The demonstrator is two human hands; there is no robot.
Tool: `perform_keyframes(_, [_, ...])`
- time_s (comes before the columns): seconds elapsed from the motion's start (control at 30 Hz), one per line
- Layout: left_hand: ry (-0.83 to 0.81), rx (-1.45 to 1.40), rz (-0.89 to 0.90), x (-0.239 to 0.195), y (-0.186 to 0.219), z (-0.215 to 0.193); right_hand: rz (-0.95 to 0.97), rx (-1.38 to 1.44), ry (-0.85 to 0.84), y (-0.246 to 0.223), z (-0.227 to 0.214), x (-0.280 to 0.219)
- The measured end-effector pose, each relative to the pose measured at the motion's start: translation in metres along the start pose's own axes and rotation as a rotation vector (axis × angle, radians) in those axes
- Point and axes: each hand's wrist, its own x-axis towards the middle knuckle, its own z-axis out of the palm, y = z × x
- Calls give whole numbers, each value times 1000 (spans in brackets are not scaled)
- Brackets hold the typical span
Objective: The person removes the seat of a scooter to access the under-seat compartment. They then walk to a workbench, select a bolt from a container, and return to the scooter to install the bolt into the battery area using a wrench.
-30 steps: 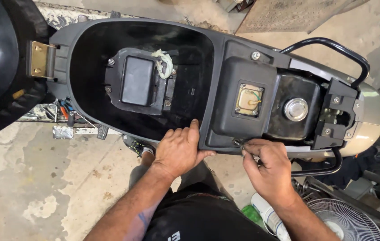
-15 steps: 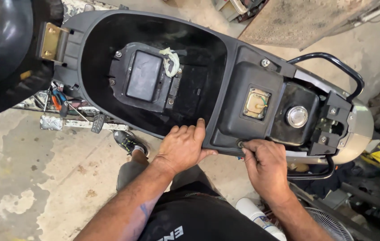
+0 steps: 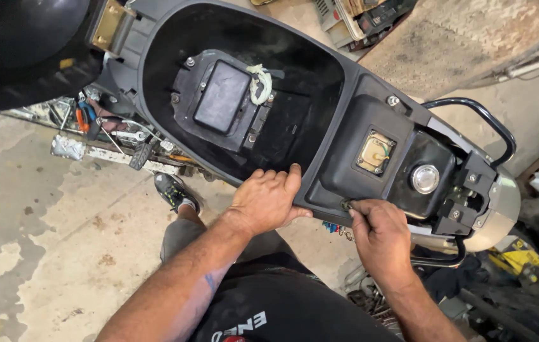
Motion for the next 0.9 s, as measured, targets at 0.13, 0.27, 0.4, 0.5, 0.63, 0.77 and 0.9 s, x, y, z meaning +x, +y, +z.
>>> perform_keyframes(0.13, [-79, -19, -18, 0, 0, -2, -26, -12, -67, 1, -4, -1])
perform_keyframes(0.27, [-66, -10, -1, -1, -1, -2, 18, -37, -112, 1, -2, -1])
perform_keyframes(0.4, [-87, 7, 23, -2, -2, -11, -12, -30, -109, -10, -4, 5])
perform_keyframes(0.5, [-69, -4, 30, -4, -2, -10, 32, -44, -132, -5, -4, 3])
perform_keyframes(0.63, [-122, -14, 27, -3, -3, -11, -4, -10, -105, -4, -2, 2])
perform_keyframes(0.77, [-63, 12, 34, -5, -4, -8, -12, 5, -81, -3, -1, 2])
perform_keyframes(0.9, [-25, 29, 41, -5, -4, -7, 9, -61, -119, -1, -5, 3])
